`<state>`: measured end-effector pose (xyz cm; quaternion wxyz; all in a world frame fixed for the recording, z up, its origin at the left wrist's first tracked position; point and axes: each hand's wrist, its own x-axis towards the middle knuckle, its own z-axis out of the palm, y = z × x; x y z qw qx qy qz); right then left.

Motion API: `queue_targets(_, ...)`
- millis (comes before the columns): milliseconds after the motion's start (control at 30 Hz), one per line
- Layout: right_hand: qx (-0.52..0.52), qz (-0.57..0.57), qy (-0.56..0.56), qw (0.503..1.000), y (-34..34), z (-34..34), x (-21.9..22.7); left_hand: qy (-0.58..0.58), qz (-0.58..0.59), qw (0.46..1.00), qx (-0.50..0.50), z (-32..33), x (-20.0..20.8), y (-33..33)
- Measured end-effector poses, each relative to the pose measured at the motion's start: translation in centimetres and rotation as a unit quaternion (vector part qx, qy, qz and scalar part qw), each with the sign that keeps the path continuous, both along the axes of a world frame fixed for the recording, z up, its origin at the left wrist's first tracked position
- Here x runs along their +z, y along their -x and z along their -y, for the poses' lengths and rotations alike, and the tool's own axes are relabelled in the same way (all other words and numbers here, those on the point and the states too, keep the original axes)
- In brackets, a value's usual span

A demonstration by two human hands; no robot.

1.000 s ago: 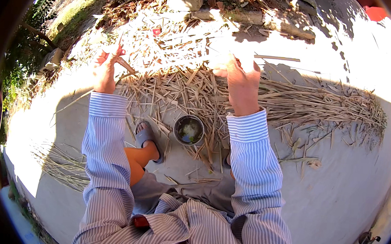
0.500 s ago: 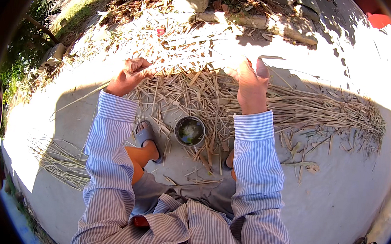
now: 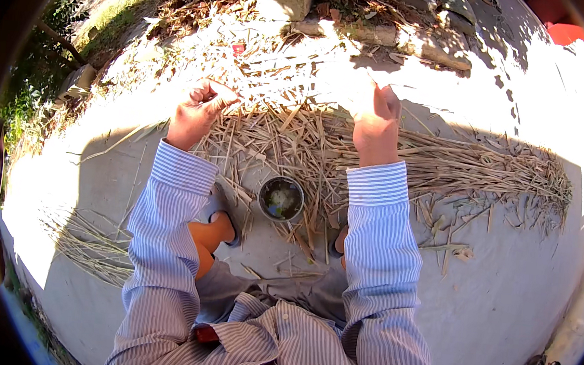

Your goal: The person sits on a concrete surface outdoors and repeatedly picks up dried plant stalks, strips them by hand, and places the processed pieces into a metal bowl. The person continues this repetitive manual processing throughout the clip.

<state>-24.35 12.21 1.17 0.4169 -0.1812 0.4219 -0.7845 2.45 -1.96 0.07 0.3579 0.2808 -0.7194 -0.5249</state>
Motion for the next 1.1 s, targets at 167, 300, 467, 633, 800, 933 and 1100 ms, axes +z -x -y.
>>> queue_targets(167, 0.074, -0.013, 0.075, 0.994, 3.8, -0.4, -3.3, 0.091, 0.054, 0.982, 0.158, 1.8, 0.1, -2.5)
queue_targets(300, 0.052, -0.112, -0.024, 0.992, -2.5, 0.4, 0.5, 0.328, 0.145, 0.933, 0.029, -1.8, 1.6, 1.8)
queue_targets(467, 0.099, -0.132, -0.045, 0.985, -3.7, 0.4, 1.5, 0.104, 0.074, 0.992, -0.014, -2.5, -0.3, 3.3)
queue_targets(633, 0.087, -0.134, -0.055, 0.986, -3.6, -0.3, 1.4, -0.132, -0.118, 0.984, 0.034, -1.8, -0.5, 3.3)
queue_targets(800, 0.053, -0.132, -0.066, 0.988, -1.9, -1.0, 0.0, -0.068, -0.169, 0.956, 0.232, 3.8, 1.4, -3.0)
queue_targets(933, 0.043, -0.093, -0.058, 0.993, -2.1, -0.6, -0.6, 0.442, 0.212, 0.845, 0.213, 2.6, 1.1, -3.7)
queue_targets(1100, 0.011, -0.061, -0.020, 0.998, -2.3, -0.1, -1.1, 0.142, 0.148, 0.977, -0.063, 0.6, -1.5, -0.9)
